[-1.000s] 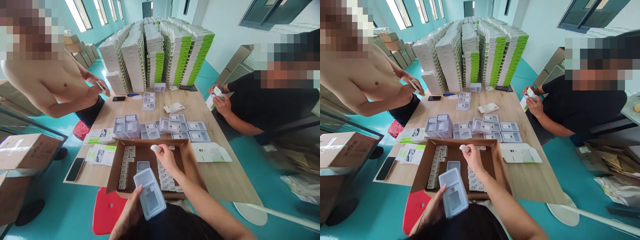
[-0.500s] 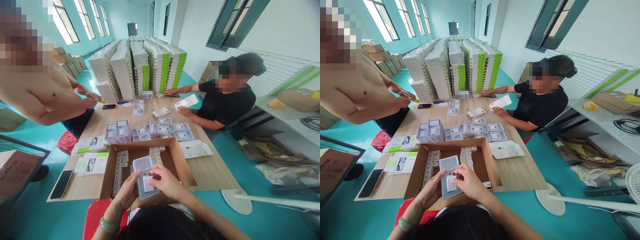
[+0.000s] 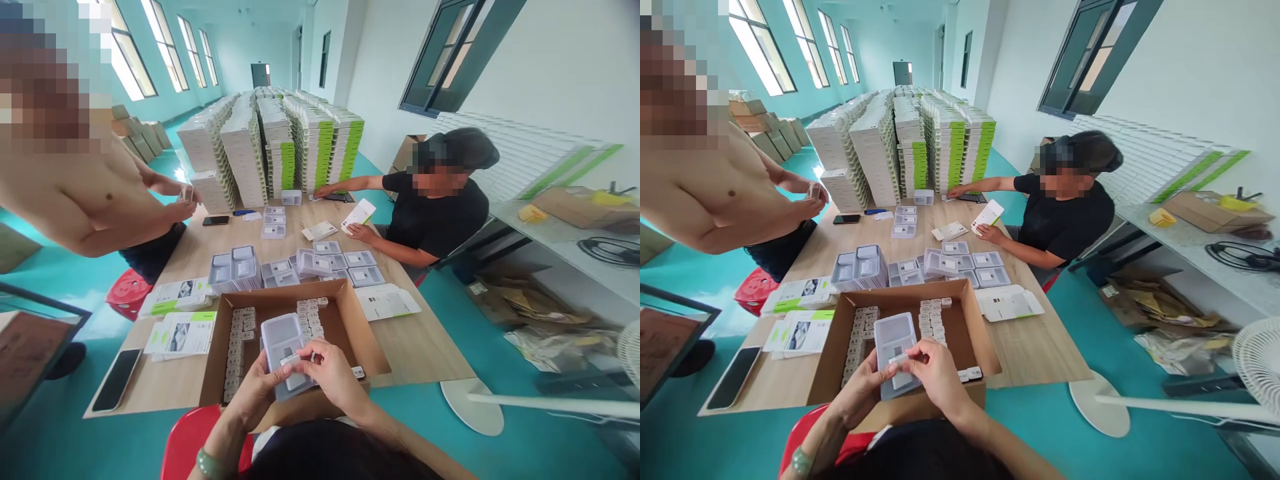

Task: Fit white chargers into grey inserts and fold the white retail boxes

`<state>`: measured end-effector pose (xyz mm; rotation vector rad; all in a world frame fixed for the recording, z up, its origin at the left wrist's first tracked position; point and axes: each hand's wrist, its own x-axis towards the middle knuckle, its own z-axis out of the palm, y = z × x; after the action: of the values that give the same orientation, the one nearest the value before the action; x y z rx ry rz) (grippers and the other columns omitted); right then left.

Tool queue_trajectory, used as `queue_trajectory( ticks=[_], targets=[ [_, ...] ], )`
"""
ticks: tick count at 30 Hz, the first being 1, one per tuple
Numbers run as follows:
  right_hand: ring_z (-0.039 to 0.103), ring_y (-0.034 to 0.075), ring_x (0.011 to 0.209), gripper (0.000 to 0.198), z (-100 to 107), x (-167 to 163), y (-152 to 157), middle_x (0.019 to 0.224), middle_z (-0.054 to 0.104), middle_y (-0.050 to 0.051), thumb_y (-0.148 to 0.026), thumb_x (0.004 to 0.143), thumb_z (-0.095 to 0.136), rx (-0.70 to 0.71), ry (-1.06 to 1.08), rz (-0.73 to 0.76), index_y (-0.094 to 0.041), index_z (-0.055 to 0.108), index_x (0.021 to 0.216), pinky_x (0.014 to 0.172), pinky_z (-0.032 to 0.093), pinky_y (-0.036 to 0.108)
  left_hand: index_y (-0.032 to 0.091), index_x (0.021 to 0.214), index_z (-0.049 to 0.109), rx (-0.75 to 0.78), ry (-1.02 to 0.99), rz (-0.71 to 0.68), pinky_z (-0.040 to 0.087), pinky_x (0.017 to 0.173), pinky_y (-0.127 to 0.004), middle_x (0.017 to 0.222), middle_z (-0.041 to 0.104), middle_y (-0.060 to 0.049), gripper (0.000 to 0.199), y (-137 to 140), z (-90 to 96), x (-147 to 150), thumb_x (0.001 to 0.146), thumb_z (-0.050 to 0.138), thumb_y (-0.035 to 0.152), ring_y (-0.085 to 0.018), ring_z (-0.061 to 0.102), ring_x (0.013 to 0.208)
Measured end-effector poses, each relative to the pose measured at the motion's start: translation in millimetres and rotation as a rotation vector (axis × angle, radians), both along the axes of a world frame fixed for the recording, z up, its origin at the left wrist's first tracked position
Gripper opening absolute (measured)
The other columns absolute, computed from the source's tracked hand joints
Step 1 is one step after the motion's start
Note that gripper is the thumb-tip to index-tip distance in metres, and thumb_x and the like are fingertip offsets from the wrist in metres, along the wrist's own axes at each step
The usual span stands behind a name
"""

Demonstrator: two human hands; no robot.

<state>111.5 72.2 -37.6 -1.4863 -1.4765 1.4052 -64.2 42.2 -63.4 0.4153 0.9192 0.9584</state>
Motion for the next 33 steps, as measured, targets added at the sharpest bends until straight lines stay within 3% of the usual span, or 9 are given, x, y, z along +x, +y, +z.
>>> queue_trajectory(
  ticks=[6, 9, 12, 15, 20, 26, 30, 33],
  targets=[
    [0.061, 0.022, 0.086, 0.014, -8, -2, -9, 0.097, 0.060, 0.003, -0.027, 0.069, 0.081, 0.033, 0.011, -0.085, -0.023, 0.075, 0.081, 0.083, 0.053, 0.035, 0.019, 0.118, 0.065, 0.003, 0.012, 0.007, 0.057, 0.084, -0.033, 0.109, 0.080, -0.011, 0.058, -1, -3.1, 2, 0.069, 0.093, 0.033, -0.023, 0.076, 0.091],
    [0.060, 0.026, 0.101, 0.036, -12, -2, -17, 0.119, 0.057, 0.009, -0.034, 0.074, 0.078, 0.048, -0.010, -0.191, -0.023, 0.067, 0.106, 0.093, 0.052, 0.042, 0.018, 0.117, 0.063, -0.005, 0.024, 0.025, 0.058, 0.082, -0.032, 0.105, 0.081, -0.010, 0.057, 0, -1.9, 5, 0.071, 0.092, 0.036, -0.023, 0.077, 0.088],
    [0.063, 0.028, 0.110, 0.062, -11, -1, -22, 0.132, 0.057, 0.014, -0.049, 0.074, 0.078, -0.119, 0.190, -0.163, -0.022, 0.055, 0.125, 0.094, 0.055, 0.043, 0.019, 0.114, 0.063, 0.001, 0.034, 0.067, 0.058, 0.080, -0.032, 0.102, 0.081, -0.009, 0.056, 2, 1.7, 6, 0.070, 0.092, 0.038, -0.023, 0.077, 0.087],
    [0.067, 0.031, 0.112, 0.063, -8, 0, -24, 0.120, 0.070, 0.012, -0.055, 0.065, 0.084, -0.300, 0.407, -0.060, -0.020, 0.062, 0.114, 0.095, 0.055, 0.043, 0.019, 0.113, 0.063, 0.019, 0.057, 0.070, 0.059, 0.078, -0.032, 0.102, 0.081, -0.010, 0.058, 2, 4.9, 7, 0.067, 0.094, 0.037, -0.023, 0.077, 0.087],
    [0.070, 0.031, 0.102, 0.050, -5, 3, -23, 0.099, 0.074, 0.007, -0.048, 0.060, 0.088, -0.383, 0.414, -0.123, -0.020, 0.065, 0.094, 0.088, 0.056, 0.042, 0.017, 0.107, 0.066, 0.036, 0.111, 0.059, 0.058, 0.071, -0.030, 0.096, 0.081, -0.008, 0.056, 3, 6.6, 13, 0.063, 0.096, 0.033, -0.021, 0.074, 0.078],
    [0.071, 0.029, 0.096, 0.051, -3, 6, -21, 0.094, 0.074, 0.005, -0.048, 0.057, 0.089, -0.411, 0.419, -0.163, -0.020, 0.062, 0.091, 0.080, 0.057, 0.039, 0.018, 0.106, 0.067, 0.039, 0.122, 0.092, 0.057, 0.071, -0.030, 0.095, 0.081, -0.009, 0.054, 5, 8.2, 24, 0.063, 0.095, 0.035, -0.022, 0.075, 0.078],
    [0.071, 0.027, 0.093, 0.052, -4, 15, -12, 0.094, 0.076, 0.005, -0.048, 0.056, 0.092, -0.393, 0.432, -0.116, -0.021, 0.060, 0.088, 0.078, 0.057, 0.037, 0.018, 0.116, 0.067, 0.024, 0.072, 0.105, 0.057, 0.078, -0.036, 0.107, 0.080, -0.015, 0.062, 11, 3.2, 26, 0.065, 0.093, 0.042, -0.029, 0.076, 0.091],
    [0.072, 0.025, 0.095, 0.049, -3, 26, 14, 0.097, 0.077, 0.005, -0.045, 0.061, 0.091, -0.343, 0.394, -0.124, -0.020, 0.062, 0.092, 0.082, 0.057, 0.036, 0.022, 0.123, 0.066, -0.011, 0.070, 0.217, 0.055, 0.085, -0.040, 0.127, 0.074, -0.016, 0.067, 19, -9.5, 17, 0.068, 0.087, 0.054, -0.035, 0.070, 0.114]
  ],
)
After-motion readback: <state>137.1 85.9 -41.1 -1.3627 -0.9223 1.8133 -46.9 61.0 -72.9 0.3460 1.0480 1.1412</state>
